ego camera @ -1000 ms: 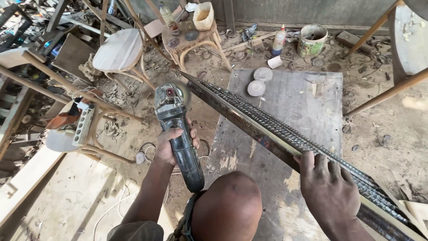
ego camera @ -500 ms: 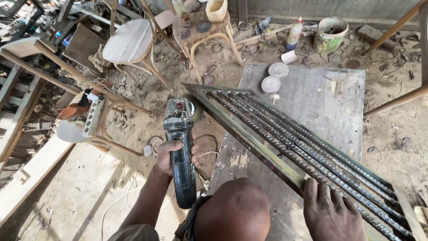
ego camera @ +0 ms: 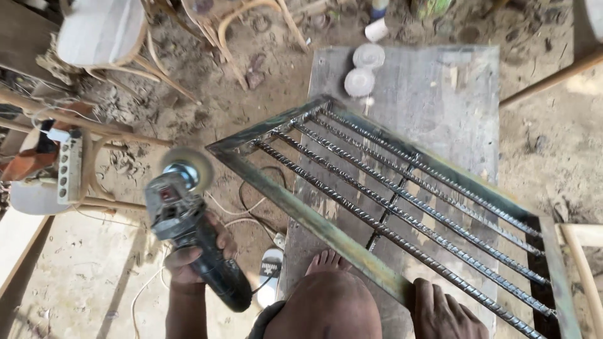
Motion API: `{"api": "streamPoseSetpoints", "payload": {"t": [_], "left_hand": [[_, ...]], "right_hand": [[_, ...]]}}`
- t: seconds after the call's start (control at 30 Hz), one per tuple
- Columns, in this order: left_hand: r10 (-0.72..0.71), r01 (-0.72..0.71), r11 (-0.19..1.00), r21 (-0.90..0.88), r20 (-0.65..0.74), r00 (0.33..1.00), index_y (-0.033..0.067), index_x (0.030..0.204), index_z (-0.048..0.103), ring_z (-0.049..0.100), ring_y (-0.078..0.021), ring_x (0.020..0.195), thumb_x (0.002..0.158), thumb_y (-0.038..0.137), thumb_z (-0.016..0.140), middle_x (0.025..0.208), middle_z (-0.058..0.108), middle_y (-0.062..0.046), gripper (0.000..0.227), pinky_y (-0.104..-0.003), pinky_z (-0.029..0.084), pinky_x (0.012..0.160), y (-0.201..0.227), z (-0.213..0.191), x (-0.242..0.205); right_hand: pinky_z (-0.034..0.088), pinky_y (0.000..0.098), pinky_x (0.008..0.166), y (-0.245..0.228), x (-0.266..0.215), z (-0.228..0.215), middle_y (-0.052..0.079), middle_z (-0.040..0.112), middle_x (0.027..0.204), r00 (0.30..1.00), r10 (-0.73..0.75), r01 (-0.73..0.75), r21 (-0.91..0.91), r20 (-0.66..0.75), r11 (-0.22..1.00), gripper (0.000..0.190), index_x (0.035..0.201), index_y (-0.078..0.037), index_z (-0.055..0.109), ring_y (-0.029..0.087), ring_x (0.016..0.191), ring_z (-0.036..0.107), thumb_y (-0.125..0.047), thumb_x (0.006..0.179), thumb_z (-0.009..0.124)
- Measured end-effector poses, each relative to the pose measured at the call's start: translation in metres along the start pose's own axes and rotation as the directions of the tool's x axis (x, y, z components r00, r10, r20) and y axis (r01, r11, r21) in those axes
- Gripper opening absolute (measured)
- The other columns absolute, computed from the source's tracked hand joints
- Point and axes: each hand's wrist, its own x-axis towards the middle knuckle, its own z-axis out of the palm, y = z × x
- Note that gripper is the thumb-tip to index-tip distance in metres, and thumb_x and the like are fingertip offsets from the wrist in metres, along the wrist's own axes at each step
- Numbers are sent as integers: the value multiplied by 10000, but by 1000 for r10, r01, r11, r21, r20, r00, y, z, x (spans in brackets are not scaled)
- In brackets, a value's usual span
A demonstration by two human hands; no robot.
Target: Polishing a metal grate using an angle grinder with a wire brush attachment
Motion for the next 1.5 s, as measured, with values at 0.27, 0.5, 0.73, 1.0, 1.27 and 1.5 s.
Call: {"api": "streamPoseSetpoints", "payload": {"t": [0.27,0.5,0.73,1.0,1.27,1.5], "left_hand": [[154,-149,988,47,-130,979,-83,1315,532,678,-281,880,818,1,694,1087,687,-209,530,-402,548,689,22,-29,-36],[151,-151,988,13,-39,988,-60,1242,573,648,-267,701,859,88,732,864,666,-157,440,-384,530,662,3,-29,0],[158,-159,983,-96,-24,987,-47,1276,539,649,-275,835,807,11,718,1003,647,-163,506,-405,557,721,-27,-38,11],[82,-67,981,-183,77,994,7,1245,536,650,-286,786,871,124,675,963,610,-150,416,-413,513,731,-52,7,69],[-5,12,985,-169,44,999,3,1242,540,682,-332,780,847,47,690,934,655,-184,425,-422,563,698,-71,-4,75],[63,-61,984,-169,10,998,-23,1210,548,691,-315,761,848,69,704,921,662,-183,405,-411,581,680,-77,-2,72]], "right_hand": [[630,282,631,7,-3,-16,-76,722,767,995,-94,87,157,36,984,137,1017,-250,546,72,673,728,-351,942,599],[672,298,598,34,80,35,39,698,1079,964,-232,214,141,129,967,327,1254,-165,450,182,774,725,-226,957,575],[363,203,230,84,133,-78,-93,564,518,975,-168,199,-228,149,953,348,1232,-268,538,37,296,425,-437,1113,258],[456,129,293,96,163,-123,-99,787,647,986,129,-101,-240,102,965,453,1156,-281,631,12,330,648,-619,1071,340],[466,189,395,77,141,-102,-102,754,614,982,85,-43,-239,171,970,322,1278,-362,498,42,436,696,-545,1069,335],[446,184,356,80,136,-83,-163,760,671,999,-9,21,-314,42,949,385,1214,-327,510,7,379,660,-622,997,390]]}}
